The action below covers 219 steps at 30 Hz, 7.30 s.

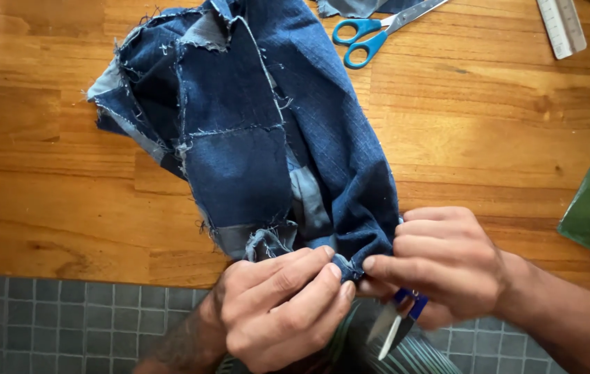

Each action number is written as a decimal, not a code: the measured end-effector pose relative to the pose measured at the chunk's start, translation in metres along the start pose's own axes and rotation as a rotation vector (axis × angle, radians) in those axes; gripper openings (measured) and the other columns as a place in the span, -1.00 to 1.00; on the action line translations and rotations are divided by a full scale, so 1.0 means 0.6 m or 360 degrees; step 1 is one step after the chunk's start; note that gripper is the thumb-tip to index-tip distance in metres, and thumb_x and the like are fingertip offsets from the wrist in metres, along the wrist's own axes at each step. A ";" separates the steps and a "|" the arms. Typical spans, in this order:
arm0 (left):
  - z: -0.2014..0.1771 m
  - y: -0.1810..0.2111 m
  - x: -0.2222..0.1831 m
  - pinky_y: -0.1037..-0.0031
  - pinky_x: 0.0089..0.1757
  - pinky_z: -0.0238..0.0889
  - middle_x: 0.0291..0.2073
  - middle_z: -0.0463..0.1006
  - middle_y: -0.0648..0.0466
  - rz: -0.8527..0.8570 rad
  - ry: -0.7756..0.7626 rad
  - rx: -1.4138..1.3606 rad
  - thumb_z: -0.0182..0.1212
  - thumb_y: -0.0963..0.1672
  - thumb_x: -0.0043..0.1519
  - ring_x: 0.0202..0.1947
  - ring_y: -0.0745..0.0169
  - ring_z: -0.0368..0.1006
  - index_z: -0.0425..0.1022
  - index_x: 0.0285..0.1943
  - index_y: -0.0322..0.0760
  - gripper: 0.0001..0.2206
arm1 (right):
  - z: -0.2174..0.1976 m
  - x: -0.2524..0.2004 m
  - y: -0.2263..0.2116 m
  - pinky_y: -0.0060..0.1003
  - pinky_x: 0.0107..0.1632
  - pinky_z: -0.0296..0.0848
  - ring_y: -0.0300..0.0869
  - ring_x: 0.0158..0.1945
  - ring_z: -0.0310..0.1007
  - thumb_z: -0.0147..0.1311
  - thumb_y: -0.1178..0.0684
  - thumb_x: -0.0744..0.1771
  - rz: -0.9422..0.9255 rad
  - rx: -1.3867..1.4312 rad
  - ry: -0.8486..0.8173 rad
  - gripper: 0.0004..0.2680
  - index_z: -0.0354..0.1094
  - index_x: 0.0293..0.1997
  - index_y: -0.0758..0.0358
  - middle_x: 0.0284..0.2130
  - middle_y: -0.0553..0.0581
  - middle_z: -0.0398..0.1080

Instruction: Trimming loose threads and excess fabric from a denim garment using thread snips

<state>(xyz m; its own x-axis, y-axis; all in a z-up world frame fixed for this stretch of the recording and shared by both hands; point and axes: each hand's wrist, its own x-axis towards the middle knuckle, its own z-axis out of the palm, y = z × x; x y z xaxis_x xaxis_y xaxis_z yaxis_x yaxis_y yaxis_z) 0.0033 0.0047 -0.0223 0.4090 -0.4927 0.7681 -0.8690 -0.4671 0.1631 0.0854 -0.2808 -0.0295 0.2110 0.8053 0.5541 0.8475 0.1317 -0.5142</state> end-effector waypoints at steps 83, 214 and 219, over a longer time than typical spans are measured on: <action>0.001 0.004 0.013 0.47 0.02 0.83 -0.07 0.75 -0.11 0.0061 -0.0012 -0.0005 0.23 -0.24 0.58 -0.14 0.05 0.82 0.82 0.01 -0.44 -0.79 | 0.085 -0.052 -0.207 -0.11 -0.50 -0.01 -0.13 -0.60 0.05 -0.03 -0.17 0.57 0.2195 0.2121 0.0646 -0.59 0.18 -0.42 0.23 -0.66 0.10 0.16; 0.061 0.076 -0.040 0.42 -0.21 0.54 -0.02 0.75 0.03 -0.0106 0.0187 0.0296 0.18 -0.21 0.58 -0.14 0.18 0.73 0.77 0.03 -0.26 -0.80 | 0.119 -0.116 -0.157 -0.18 -0.49 -0.06 -0.23 -0.57 0.00 0.05 -0.14 0.54 0.2129 0.1486 0.0630 -0.62 0.14 -0.43 0.14 -0.66 -0.01 0.11; 0.063 0.078 -0.043 0.43 -0.23 0.51 -0.02 0.75 0.03 -0.0102 0.0187 0.0290 0.25 -0.21 0.57 -0.14 0.18 0.73 0.78 0.02 -0.26 -0.84 | 0.114 -0.103 -0.158 -0.17 -0.44 -0.04 -0.24 -0.53 -0.01 0.02 -0.16 0.55 0.2090 0.1462 0.0596 -0.62 0.11 -0.43 0.10 -0.63 -0.03 0.09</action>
<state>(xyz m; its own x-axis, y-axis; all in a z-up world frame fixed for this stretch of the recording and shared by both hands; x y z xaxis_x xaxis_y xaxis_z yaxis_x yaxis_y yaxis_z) -0.0373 -0.0321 -0.0580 0.4175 -0.3738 0.8282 -0.7731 -0.6250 0.1076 -0.0414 -0.3035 -0.0597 0.7222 0.4778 -0.5002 -0.5216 -0.0988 -0.8475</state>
